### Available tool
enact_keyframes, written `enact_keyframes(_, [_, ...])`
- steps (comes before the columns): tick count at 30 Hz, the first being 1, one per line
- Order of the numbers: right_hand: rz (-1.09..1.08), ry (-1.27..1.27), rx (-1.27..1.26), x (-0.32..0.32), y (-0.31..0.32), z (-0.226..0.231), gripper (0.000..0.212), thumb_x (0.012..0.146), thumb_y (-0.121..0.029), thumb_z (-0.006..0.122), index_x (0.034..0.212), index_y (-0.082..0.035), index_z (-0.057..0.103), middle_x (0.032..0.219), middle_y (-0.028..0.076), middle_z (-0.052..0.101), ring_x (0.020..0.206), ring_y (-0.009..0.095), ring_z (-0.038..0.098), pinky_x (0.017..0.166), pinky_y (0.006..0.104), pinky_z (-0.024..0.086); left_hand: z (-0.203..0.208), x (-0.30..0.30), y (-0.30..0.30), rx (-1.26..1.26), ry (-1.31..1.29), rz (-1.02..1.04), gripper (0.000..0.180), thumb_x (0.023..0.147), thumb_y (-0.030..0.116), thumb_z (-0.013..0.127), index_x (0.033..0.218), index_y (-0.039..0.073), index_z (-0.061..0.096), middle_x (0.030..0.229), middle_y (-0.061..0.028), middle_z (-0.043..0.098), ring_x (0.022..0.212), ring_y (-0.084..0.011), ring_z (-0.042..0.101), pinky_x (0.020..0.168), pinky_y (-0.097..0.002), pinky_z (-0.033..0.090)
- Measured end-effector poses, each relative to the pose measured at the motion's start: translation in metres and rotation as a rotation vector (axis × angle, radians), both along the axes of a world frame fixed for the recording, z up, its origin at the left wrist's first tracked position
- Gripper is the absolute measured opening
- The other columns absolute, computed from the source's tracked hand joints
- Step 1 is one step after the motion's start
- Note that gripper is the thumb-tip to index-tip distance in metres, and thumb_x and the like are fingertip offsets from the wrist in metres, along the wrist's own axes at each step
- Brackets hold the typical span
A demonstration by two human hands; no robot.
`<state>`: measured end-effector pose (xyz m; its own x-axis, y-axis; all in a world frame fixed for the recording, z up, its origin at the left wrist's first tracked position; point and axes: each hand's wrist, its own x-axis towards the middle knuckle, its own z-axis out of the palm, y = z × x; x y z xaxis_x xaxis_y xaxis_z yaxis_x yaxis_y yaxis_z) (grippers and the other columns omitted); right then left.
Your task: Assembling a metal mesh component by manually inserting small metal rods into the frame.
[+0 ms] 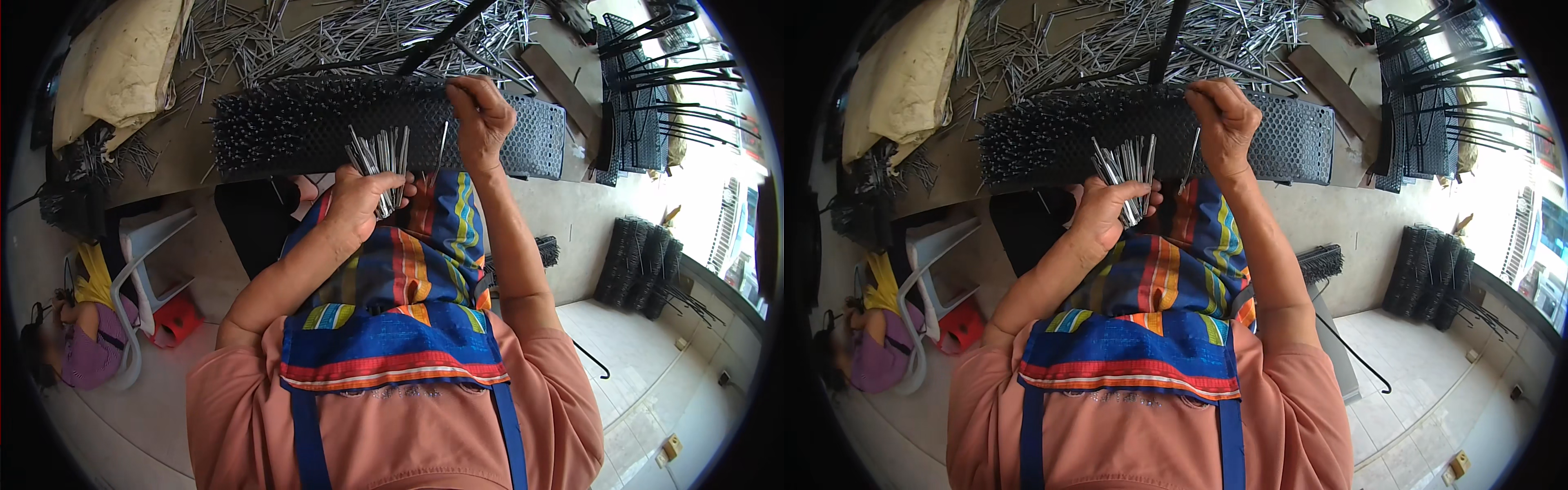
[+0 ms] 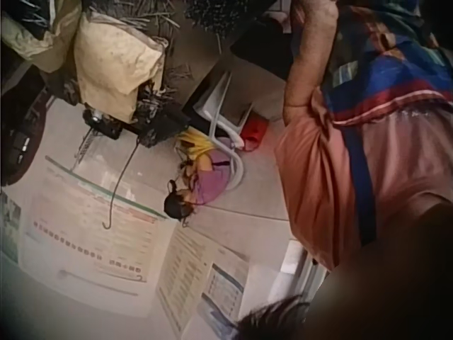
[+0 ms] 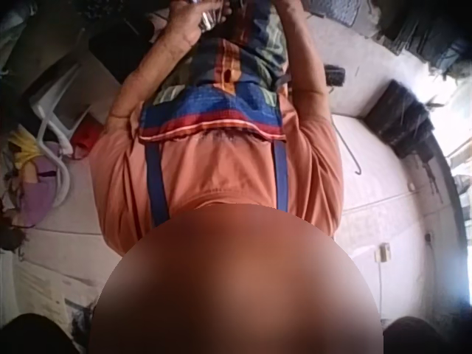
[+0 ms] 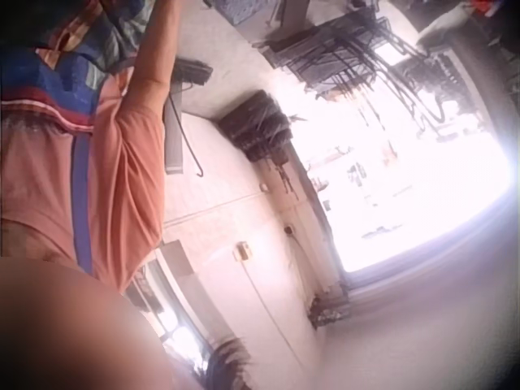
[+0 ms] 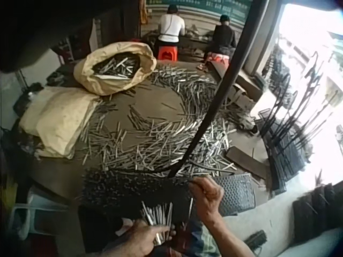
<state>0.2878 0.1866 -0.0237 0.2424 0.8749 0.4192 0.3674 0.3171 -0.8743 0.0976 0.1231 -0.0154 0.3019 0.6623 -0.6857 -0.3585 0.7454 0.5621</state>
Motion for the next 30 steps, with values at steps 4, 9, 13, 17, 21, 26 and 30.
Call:
enact_keyframes(4, [0.033,-0.146,0.039,-0.007,-0.001,0.010,0.009,0.080,0.008,0.067,0.087,0.003,0.069,0.077,0.004,0.064,0.064,0.007,0.056,0.056,0.0211,0.042,-0.003,-0.002,0.000,-0.021,-0.010,0.009,0.020,0.080,-0.006,0.062,0.099,-0.001,0.064,0.086,-0.0143,0.071,0.069,-0.0223,0.070,0.057,-0.0311,0.055])
enact_keyframes(9, [0.043,-0.062,-0.066,-0.010,-0.005,0.005,0.011,0.078,0.007,0.069,0.088,0.003,0.070,0.075,0.005,0.064,0.063,0.008,0.057,0.057,0.0217,0.043,-0.003,0.000,-0.003,-0.032,-0.034,0.055,0.018,0.079,-0.007,0.061,0.095,-0.002,0.066,0.084,-0.0145,0.071,0.065,-0.0215,0.070,0.054,-0.0291,0.054])
enact_keyframes(13, [-0.007,-0.216,-0.109,-0.010,0.000,-0.003,0.013,0.075,0.004,0.073,0.088,0.002,0.072,0.074,0.005,0.065,0.061,0.008,0.057,0.055,0.0230,0.043,-0.005,-0.001,-0.005,-0.035,-0.066,0.071,0.017,0.079,-0.007,0.060,0.095,-0.003,0.066,0.083,-0.0146,0.071,0.065,-0.0216,0.069,0.054,-0.0290,0.053])
enact_keyframes(17, [-0.032,-0.250,-0.086,-0.015,-0.003,0.000,0.014,0.074,0.000,0.075,0.087,-0.001,0.073,0.070,0.005,0.063,0.059,0.010,0.058,0.054,0.0243,0.044,-0.005,-0.002,-0.005,-0.023,-0.080,0.071,0.016,0.079,-0.007,0.061,0.093,-0.003,0.066,0.084,-0.0144,0.071,0.067,-0.0216,0.069,0.056,-0.0290,0.053])
enact_keyframes(21, [-0.101,-0.497,-0.135,-0.014,-0.006,-0.006,0.009,0.076,-0.004,0.075,0.084,-0.005,0.073,0.070,0.007,0.063,0.057,0.016,0.060,0.053,0.0263,0.045,-0.006,0.000,-0.005,-0.025,-0.096,0.104,0.015,0.079,-0.007,0.061,0.092,-0.003,0.066,0.083,-0.0145,0.071,0.067,-0.0217,0.070,0.056,-0.0290,0.054])
enact_keyframes(26, [-0.087,-0.287,-0.261,-0.012,-0.020,-0.003,0.009,0.079,-0.007,0.074,0.085,-0.001,0.072,0.064,0.001,0.060,0.054,0.010,0.055,0.051,0.0247,0.042,-0.010,-0.001,-0.001,0.031,-0.139,0.048,0.022,0.080,-0.005,0.062,0.102,0.000,0.065,0.088,-0.0132,0.071,0.073,-0.0224,0.070,0.063,-0.0317,0.057])
enact_keyframes(30, [0.267,0.231,-0.869,-0.012,-0.031,0.020,0.010,0.082,-0.010,0.073,0.082,-0.001,0.069,0.061,-0.004,0.055,0.051,0.004,0.045,0.047,0.0221,0.033,-0.007,0.004,-0.002,0.049,-0.161,0.046,0.020,0.078,-0.006,0.064,0.097,-0.001,0.067,0.084,-0.0117,0.071,0.067,-0.0210,0.069,0.059,-0.0291,0.055])
